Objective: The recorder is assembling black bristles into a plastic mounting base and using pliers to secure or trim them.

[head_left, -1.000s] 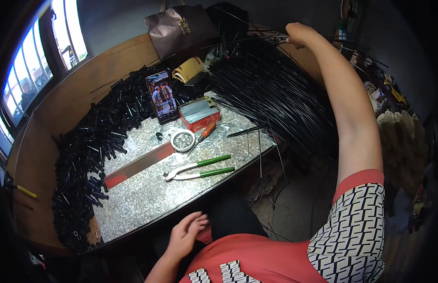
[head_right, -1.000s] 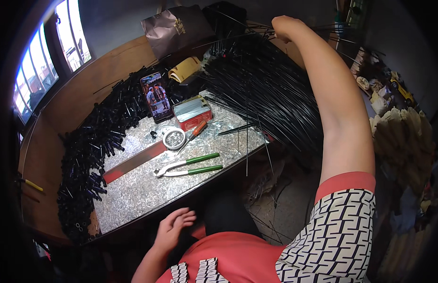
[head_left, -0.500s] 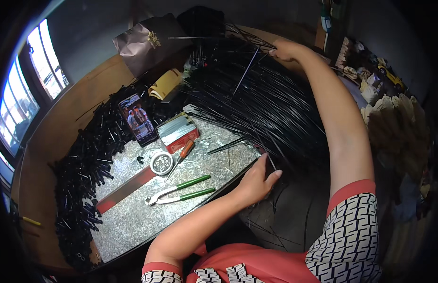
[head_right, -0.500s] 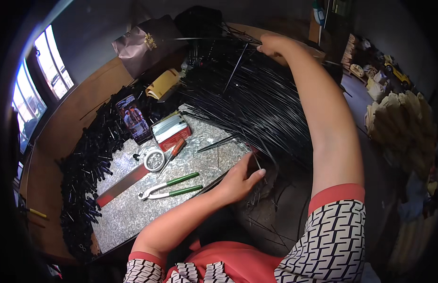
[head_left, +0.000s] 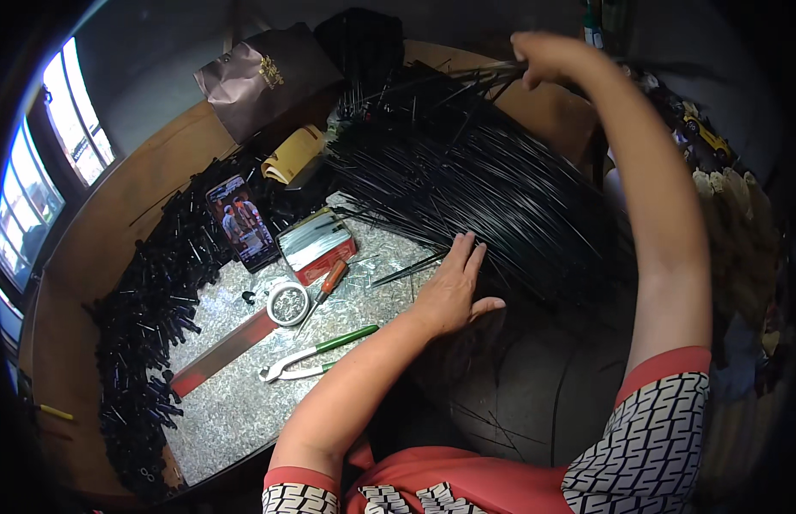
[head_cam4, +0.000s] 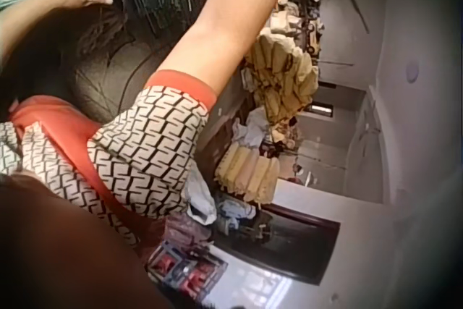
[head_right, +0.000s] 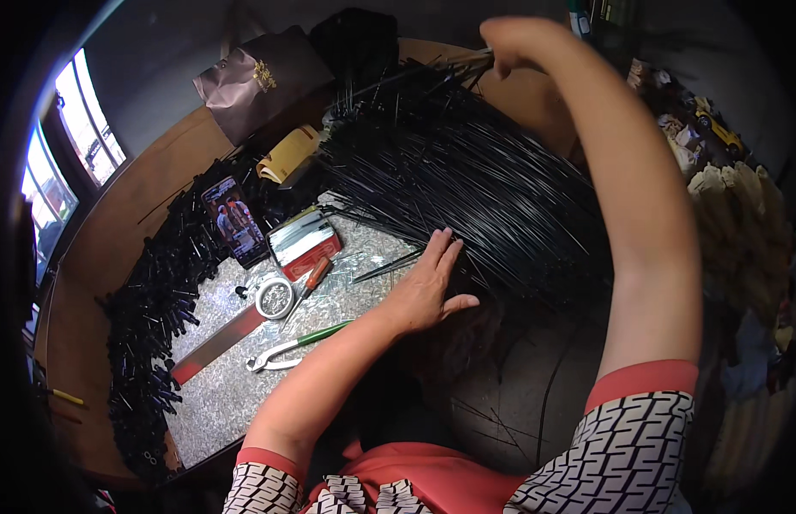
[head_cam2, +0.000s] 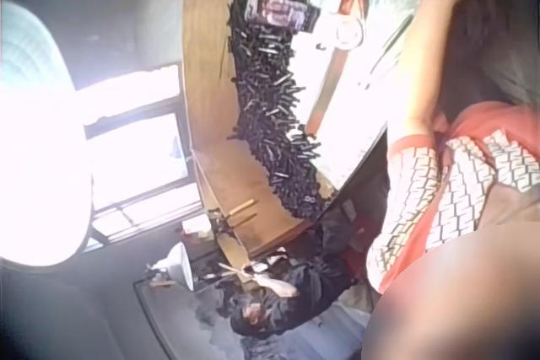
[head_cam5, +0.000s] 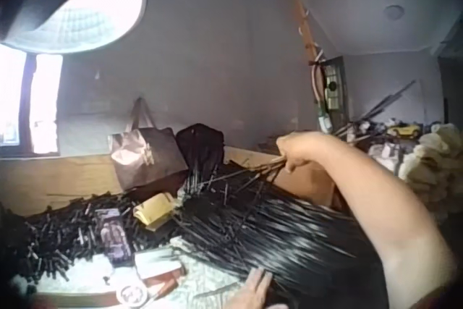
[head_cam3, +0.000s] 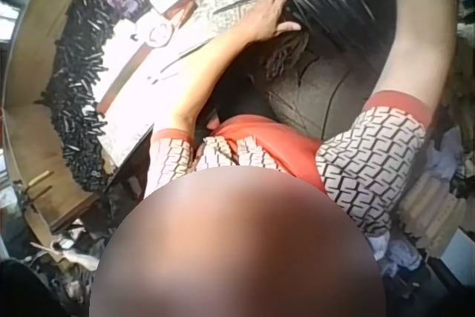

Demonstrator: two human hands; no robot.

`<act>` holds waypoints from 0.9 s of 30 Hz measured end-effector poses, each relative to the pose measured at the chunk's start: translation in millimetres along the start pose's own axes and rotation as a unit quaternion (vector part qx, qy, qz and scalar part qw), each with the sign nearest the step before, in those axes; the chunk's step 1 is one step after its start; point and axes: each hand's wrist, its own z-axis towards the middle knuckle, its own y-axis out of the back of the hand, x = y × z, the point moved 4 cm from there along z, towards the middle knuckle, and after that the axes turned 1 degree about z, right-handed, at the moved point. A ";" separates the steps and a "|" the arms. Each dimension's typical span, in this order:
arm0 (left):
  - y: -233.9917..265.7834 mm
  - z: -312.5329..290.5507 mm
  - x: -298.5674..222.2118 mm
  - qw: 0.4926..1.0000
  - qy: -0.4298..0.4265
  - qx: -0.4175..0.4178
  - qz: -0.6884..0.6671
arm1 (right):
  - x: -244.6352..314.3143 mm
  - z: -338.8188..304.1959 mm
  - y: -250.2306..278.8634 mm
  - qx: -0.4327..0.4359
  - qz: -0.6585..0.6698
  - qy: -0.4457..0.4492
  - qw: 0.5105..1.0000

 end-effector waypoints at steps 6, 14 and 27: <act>5.4 -2.6 -3.2 0.999 -0.022 -0.023 0.024 | -25.9 -12.4 33.6 -0.151 -0.091 0.077 0.981; 48.9 -24.4 -10.9 0.992 -0.009 -0.127 0.018 | 23.4 -26.3 26.9 -0.017 0.328 0.042 0.943; 246.5 -136.3 -11.1 0.853 0.077 -0.500 0.127 | 182.3 -93.5 34.4 0.081 0.506 0.172 0.841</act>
